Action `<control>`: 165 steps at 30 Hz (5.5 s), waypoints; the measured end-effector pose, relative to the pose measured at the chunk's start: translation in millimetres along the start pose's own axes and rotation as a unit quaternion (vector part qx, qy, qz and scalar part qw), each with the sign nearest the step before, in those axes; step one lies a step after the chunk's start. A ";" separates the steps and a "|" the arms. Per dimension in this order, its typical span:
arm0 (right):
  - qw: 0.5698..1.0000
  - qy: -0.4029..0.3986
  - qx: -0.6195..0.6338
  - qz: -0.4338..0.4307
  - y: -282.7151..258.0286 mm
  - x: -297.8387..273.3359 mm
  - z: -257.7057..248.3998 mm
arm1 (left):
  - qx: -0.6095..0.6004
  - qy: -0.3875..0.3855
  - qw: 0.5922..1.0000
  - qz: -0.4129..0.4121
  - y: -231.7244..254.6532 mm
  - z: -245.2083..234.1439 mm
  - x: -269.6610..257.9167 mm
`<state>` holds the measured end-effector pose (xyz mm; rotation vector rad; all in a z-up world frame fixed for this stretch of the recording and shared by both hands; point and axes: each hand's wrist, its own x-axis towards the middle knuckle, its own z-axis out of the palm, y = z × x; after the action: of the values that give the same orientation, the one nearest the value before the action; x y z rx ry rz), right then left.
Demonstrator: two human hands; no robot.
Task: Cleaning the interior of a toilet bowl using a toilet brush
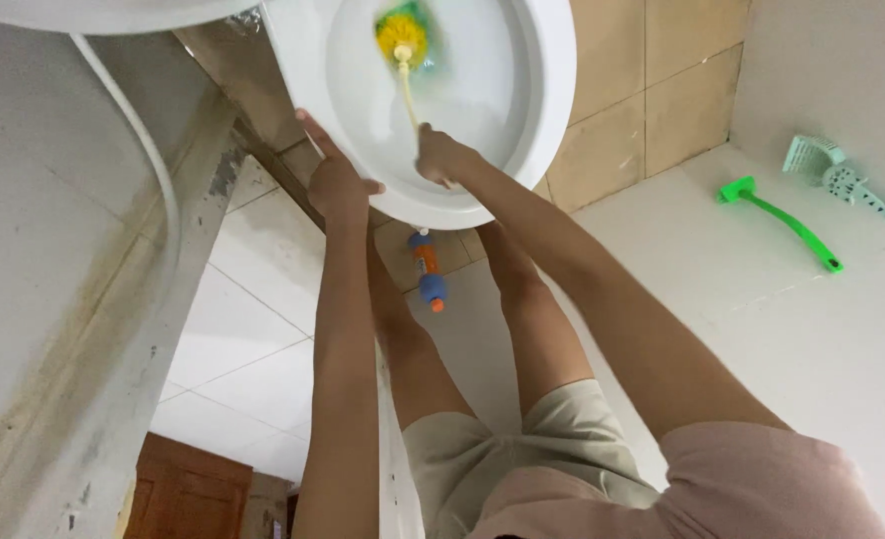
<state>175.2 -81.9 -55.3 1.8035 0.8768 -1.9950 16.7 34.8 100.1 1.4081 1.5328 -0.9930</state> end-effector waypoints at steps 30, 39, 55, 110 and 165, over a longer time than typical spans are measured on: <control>0.995 -0.099 -0.012 0.028 -49.9 -70.1 -85.4 | -0.068 -0.013 0.997 -0.025 -9.0 28.3 40.8; 0.829 0.028 0.556 0.054 -45.2 -35.8 -67.4 | 0.024 0.038 0.999 0.000 -22.6 41.6 49.8; 0.964 0.149 0.219 0.031 -36.9 -184.8 -91.9 | -0.055 0.047 0.997 0.005 -31.6 56.6 59.3; 0.840 0.095 0.485 0.225 15.2 -285.4 16.7 | -0.007 0.087 0.996 0.032 -30.0 51.9 54.8; 0.986 -0.035 0.160 0.043 -33.6 -106.8 -16.4 | -0.058 0.065 0.996 0.025 -33.4 59.6 53.1</control>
<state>184.7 -64.0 56.0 1.8831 0.4693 -2.2276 -16.0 -3.9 29.9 1.4459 1.6147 -0.7812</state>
